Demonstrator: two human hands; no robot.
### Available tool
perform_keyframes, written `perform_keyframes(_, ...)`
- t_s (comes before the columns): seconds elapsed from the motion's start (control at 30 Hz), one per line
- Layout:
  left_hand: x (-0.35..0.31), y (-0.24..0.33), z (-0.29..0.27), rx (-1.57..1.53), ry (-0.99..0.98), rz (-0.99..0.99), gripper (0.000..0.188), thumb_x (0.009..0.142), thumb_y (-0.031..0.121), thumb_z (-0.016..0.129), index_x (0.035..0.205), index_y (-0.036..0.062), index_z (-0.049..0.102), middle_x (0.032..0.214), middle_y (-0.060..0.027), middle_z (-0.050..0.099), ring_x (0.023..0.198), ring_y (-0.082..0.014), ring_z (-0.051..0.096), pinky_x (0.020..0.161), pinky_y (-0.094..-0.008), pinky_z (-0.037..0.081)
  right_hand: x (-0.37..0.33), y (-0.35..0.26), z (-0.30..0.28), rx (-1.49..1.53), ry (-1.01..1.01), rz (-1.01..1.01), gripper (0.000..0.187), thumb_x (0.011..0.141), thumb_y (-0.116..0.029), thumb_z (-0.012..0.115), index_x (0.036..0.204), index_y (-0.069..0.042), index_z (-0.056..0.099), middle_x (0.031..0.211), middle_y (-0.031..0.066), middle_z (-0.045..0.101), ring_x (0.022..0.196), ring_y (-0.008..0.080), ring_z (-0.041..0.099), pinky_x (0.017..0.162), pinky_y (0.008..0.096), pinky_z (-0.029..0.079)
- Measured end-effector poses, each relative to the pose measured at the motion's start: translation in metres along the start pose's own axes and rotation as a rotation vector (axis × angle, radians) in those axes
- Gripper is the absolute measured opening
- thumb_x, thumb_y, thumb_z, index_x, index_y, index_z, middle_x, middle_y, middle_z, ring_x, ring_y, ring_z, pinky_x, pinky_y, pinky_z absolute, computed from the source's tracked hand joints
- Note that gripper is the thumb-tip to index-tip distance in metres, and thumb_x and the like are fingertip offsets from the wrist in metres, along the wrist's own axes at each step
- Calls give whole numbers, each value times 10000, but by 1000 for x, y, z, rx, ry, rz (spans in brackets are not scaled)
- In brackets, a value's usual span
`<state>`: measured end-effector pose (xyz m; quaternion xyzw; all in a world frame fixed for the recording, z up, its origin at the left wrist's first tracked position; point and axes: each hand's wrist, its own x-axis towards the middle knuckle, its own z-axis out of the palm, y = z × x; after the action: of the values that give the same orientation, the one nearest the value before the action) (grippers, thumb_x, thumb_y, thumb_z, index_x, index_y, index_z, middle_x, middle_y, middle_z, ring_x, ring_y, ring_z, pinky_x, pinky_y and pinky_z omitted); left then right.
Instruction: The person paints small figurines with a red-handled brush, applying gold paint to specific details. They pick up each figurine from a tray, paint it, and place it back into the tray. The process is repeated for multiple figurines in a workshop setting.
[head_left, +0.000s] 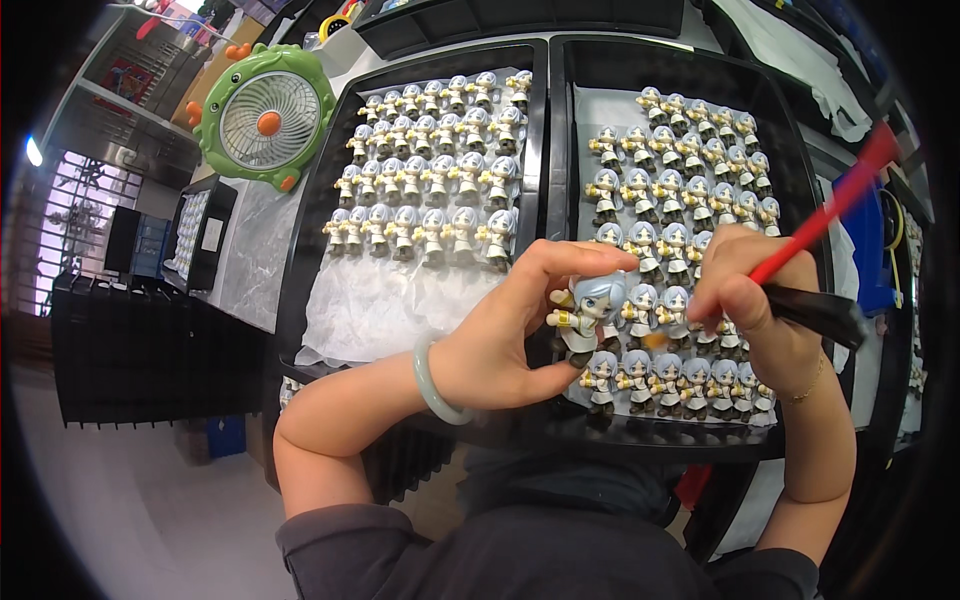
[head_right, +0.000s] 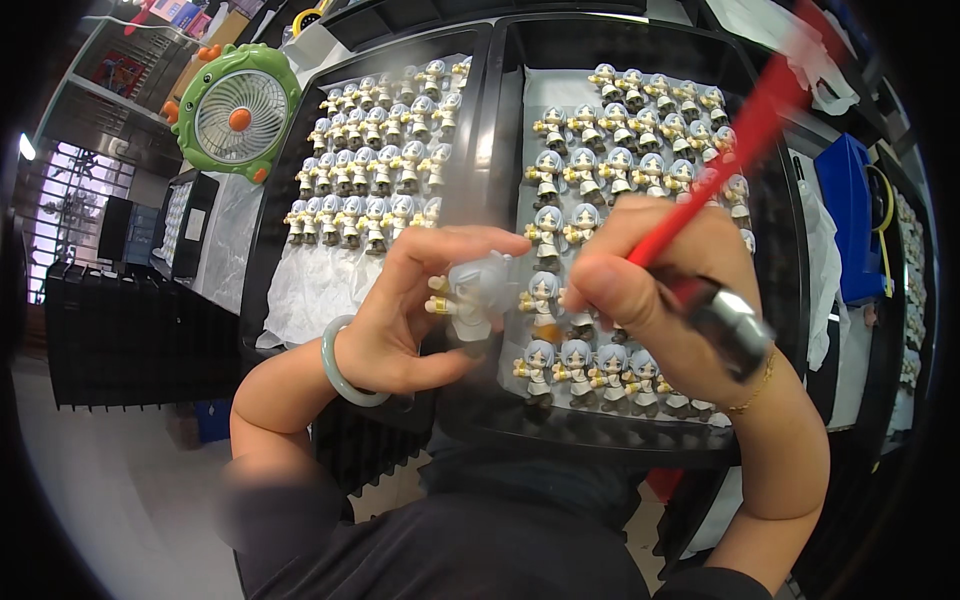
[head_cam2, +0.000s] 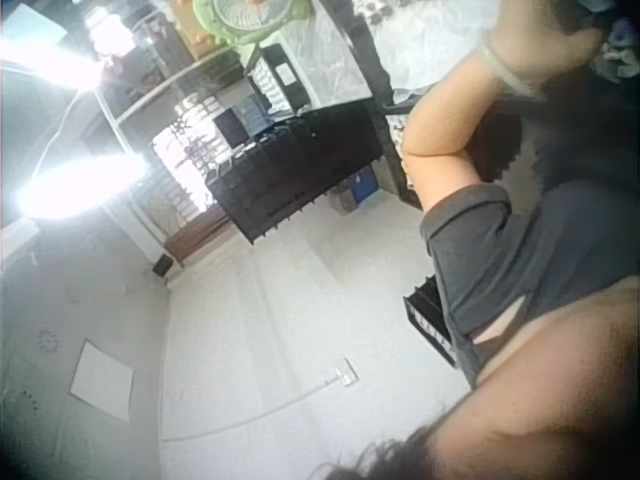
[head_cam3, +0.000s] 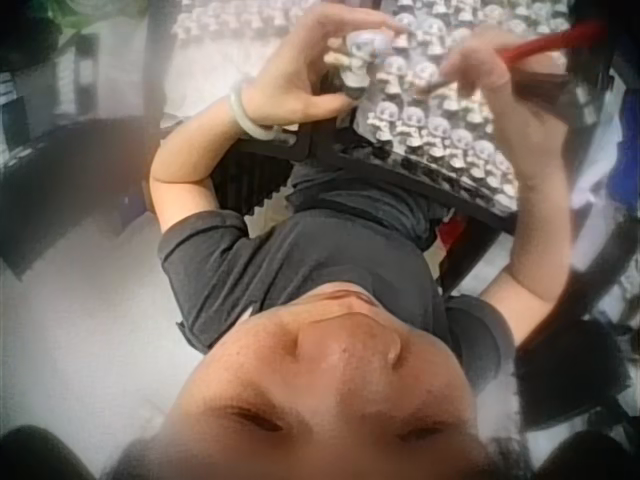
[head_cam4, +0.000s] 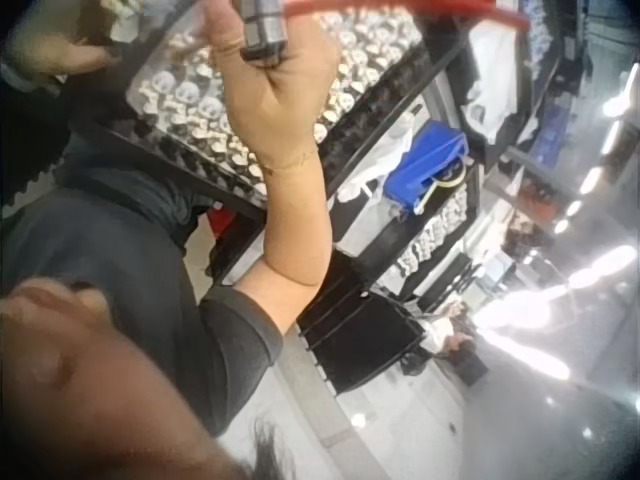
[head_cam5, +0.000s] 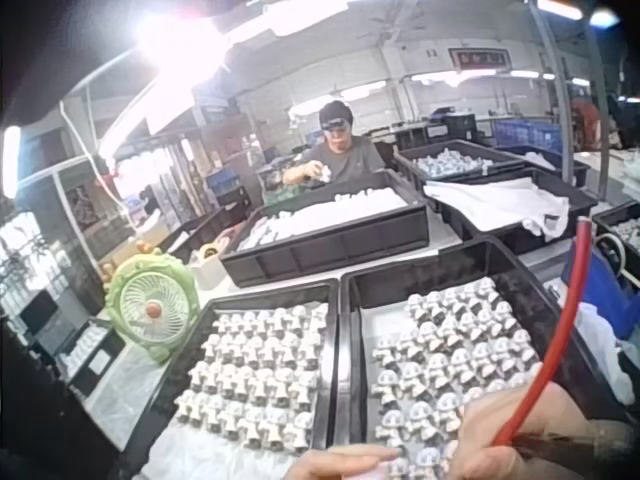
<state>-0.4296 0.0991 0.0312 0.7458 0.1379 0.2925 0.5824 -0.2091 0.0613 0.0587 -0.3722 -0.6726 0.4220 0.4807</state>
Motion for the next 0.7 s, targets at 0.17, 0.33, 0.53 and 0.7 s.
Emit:
perform_keyframes(0.17,0,-6,-7,175,6,67,709,575,-59,615,1191,65,284,1195,-137,362,1081,-204,401,840,-307,375,-2,8,-1,130,225,74,315,876,-235,463,653,-26,540,609,24,529,479,50,450,444,170,348)
perform_keyframes(0.33,-1,4,-8,466,66,14,712,526,82,684,1158,19,364,1067,-104,417,910,-204,423,740,-301,365,1,9,-5,-5,315,88,376,884,-302,432,652,-33,556,596,5,522,475,32,446,444,153,298)
perform_keyframes(0.53,-2,5,-5,781,124,83,630,492,197,691,1045,33,440,873,-99,436,750,-239,423,642,-316,331,1,10,-1,5,310,95,389,882,-313,430,647,-33,562,601,4,528,474,31,449,440,153,279)
perform_keyframes(0.7,-1,11,-4,854,117,46,632,479,235,725,1015,15,472,879,-111,500,729,-254,450,662,-317,349,1,10,0,-12,310,109,392,883,-308,425,644,-30,563,599,6,529,476,31,451,442,155,280)
